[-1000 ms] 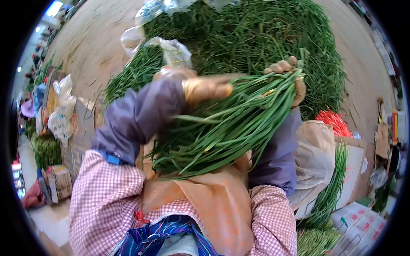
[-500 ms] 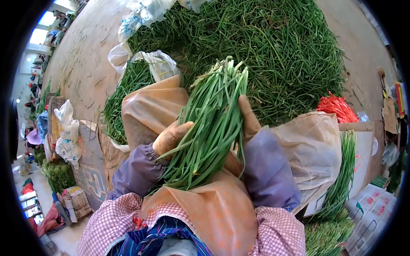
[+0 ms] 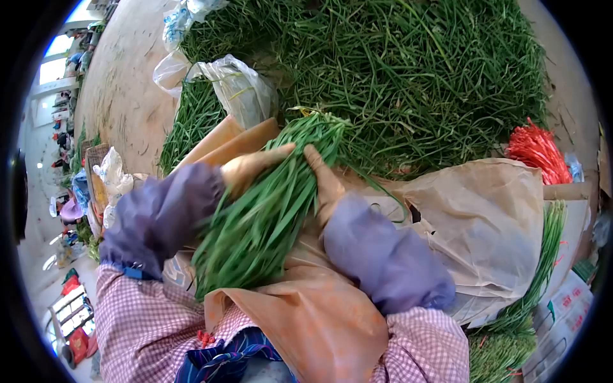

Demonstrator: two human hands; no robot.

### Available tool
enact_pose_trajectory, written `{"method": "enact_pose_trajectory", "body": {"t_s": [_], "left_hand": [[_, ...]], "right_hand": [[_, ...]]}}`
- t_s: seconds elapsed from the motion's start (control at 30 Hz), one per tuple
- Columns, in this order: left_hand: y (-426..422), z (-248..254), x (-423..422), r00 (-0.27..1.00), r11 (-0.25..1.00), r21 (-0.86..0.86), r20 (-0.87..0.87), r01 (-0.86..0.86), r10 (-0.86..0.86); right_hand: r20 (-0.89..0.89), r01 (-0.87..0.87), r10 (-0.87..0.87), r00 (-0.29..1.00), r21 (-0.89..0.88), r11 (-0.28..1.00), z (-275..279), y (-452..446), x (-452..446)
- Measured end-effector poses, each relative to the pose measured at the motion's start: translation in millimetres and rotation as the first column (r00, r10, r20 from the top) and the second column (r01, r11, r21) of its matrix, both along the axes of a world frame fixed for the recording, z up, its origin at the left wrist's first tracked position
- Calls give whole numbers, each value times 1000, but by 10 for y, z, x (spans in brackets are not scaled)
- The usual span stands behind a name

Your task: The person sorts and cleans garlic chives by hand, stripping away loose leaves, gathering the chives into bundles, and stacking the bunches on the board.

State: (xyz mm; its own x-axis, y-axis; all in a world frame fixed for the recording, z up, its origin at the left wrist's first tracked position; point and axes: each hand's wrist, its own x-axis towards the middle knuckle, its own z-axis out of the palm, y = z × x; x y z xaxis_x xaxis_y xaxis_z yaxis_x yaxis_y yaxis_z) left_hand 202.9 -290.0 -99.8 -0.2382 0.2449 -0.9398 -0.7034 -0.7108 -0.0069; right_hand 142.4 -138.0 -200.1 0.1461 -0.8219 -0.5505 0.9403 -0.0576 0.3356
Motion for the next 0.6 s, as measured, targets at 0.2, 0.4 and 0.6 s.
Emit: {"method": "enact_pose_trajectory", "body": {"t_s": [0.2, 0.4, 0.6], "left_hand": [[-163, -1158, -20, 990, 996, -48, -118, 74, -80], [-477, -1395, 141, 845, 972, -42, -487, 231, -222], [-116, -72, -188, 946, 968, -249, -303, 37, -115]], "right_hand": [[16, -171, 170, 985, 65, 983, -1043, -218, -30], [-35, 39, -41, 999, -55, 998, -903, -352, -49], [-434, 328, -232, 871, 160, 931, -128, -406, -308]]}}
